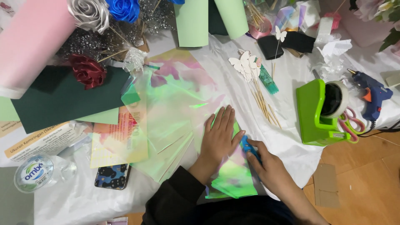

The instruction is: The person uses a blue utility knife to cut a sheet of iridescent paper into smaller pieces on a white table. They repeatedly fold the paper, cut along the fold, and separate the pieces. The person then folds one of the cut pieces into a small decorative shape.

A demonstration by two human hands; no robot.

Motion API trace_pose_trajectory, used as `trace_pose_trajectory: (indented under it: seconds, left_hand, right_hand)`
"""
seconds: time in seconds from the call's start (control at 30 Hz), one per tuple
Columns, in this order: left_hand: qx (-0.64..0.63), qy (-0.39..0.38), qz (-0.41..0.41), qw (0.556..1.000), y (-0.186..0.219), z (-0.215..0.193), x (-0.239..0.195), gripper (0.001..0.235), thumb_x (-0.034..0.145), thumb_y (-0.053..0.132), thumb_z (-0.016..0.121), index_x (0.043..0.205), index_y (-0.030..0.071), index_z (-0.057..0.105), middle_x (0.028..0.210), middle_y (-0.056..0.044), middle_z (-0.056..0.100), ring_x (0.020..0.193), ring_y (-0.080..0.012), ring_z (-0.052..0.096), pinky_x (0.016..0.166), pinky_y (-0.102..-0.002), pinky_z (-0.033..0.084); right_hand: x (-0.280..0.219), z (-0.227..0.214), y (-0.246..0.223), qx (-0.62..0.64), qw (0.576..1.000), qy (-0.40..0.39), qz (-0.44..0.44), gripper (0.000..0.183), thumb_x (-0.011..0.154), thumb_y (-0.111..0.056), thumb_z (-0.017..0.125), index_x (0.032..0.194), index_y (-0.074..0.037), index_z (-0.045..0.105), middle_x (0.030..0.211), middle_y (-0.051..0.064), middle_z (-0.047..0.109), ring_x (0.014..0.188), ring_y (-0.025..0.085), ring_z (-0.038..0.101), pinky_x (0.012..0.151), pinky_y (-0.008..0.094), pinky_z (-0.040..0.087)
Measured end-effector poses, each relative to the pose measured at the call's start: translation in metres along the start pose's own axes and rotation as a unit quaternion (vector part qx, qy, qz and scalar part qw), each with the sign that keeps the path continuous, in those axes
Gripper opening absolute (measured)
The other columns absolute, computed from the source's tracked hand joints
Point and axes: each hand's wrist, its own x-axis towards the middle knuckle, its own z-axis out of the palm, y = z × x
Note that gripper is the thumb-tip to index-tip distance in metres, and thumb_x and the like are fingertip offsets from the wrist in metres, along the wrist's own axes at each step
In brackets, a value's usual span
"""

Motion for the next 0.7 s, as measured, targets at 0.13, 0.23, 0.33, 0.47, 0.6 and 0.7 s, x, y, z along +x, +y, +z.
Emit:
trace_pose_trajectory:
  seconds: [0.13, 0.23, 0.33, 0.47, 0.6, 0.7]
  left_hand:
    - [-0.002, -0.019, -0.018, 1.0, 0.001, 0.001, 0.0, 0.07, 0.106, 0.053, 0.038, 0.154, 0.003, 0.044, 0.163, -0.012, 0.043, 0.15, -0.0233, 0.041, 0.123, -0.041, 0.024]
    - [0.005, -0.016, -0.017, 1.0, 0.002, -0.004, 0.002, 0.069, 0.107, 0.053, 0.035, 0.153, 0.003, 0.047, 0.162, -0.011, 0.045, 0.15, -0.0229, 0.041, 0.124, -0.041, 0.024]
    - [-0.023, 0.01, 0.0, 1.0, 0.002, -0.015, 0.004, 0.066, 0.107, 0.051, 0.042, 0.148, 0.0, 0.052, 0.157, -0.016, 0.05, 0.147, -0.0265, 0.045, 0.122, -0.042, 0.028]
    - [-0.028, 0.022, 0.007, 0.999, 0.001, -0.018, 0.004, 0.068, 0.107, 0.053, 0.044, 0.148, -0.001, 0.052, 0.157, -0.017, 0.051, 0.146, -0.0276, 0.047, 0.121, -0.043, 0.031]
    - [-0.022, 0.025, 0.018, 0.999, 0.002, -0.027, 0.007, 0.071, 0.108, 0.055, 0.04, 0.149, -0.003, 0.049, 0.155, -0.018, 0.052, 0.145, -0.0292, 0.048, 0.12, -0.044, 0.035]
    - [-0.038, 0.02, 0.011, 0.999, 0.002, -0.029, 0.008, 0.071, 0.108, 0.054, 0.04, 0.15, -0.003, 0.048, 0.155, -0.018, 0.052, 0.145, -0.0287, 0.049, 0.119, -0.044, 0.034]
  right_hand:
    - [0.003, -0.002, -0.004, 0.008, 1.0, -0.003, -0.008, 0.042, 0.1, -0.04, 0.049, 0.141, -0.03, 0.051, 0.095, 0.011, 0.073, 0.087, 0.026, 0.068, 0.084, 0.031, 0.048]
    - [0.005, -0.002, -0.004, 0.013, 1.0, 0.0, -0.01, 0.042, 0.1, -0.039, 0.05, 0.141, -0.031, 0.052, 0.1, 0.011, 0.076, 0.09, 0.026, 0.07, 0.086, 0.031, 0.048]
    - [0.005, -0.003, -0.002, 0.019, 1.0, -0.001, 0.0, 0.045, 0.099, -0.041, 0.05, 0.143, -0.031, 0.052, 0.11, 0.008, 0.077, 0.099, 0.026, 0.073, 0.09, 0.031, 0.048]
    - [0.006, -0.003, 0.009, -0.01, 1.0, 0.0, -0.006, 0.044, 0.099, -0.042, 0.05, 0.142, -0.032, 0.052, 0.099, 0.009, 0.077, 0.083, 0.027, 0.072, 0.081, 0.032, 0.049]
    - [0.01, -0.007, 0.01, -0.027, 1.0, -0.003, -0.012, 0.042, 0.1, -0.039, 0.051, 0.142, -0.034, 0.051, 0.086, 0.011, 0.073, 0.071, 0.027, 0.067, 0.075, 0.033, 0.048]
    - [0.018, -0.007, 0.011, -0.021, 1.0, 0.007, -0.02, 0.043, 0.099, -0.039, 0.052, 0.142, -0.035, 0.052, 0.106, 0.009, 0.078, 0.087, 0.03, 0.075, 0.084, 0.031, 0.051]
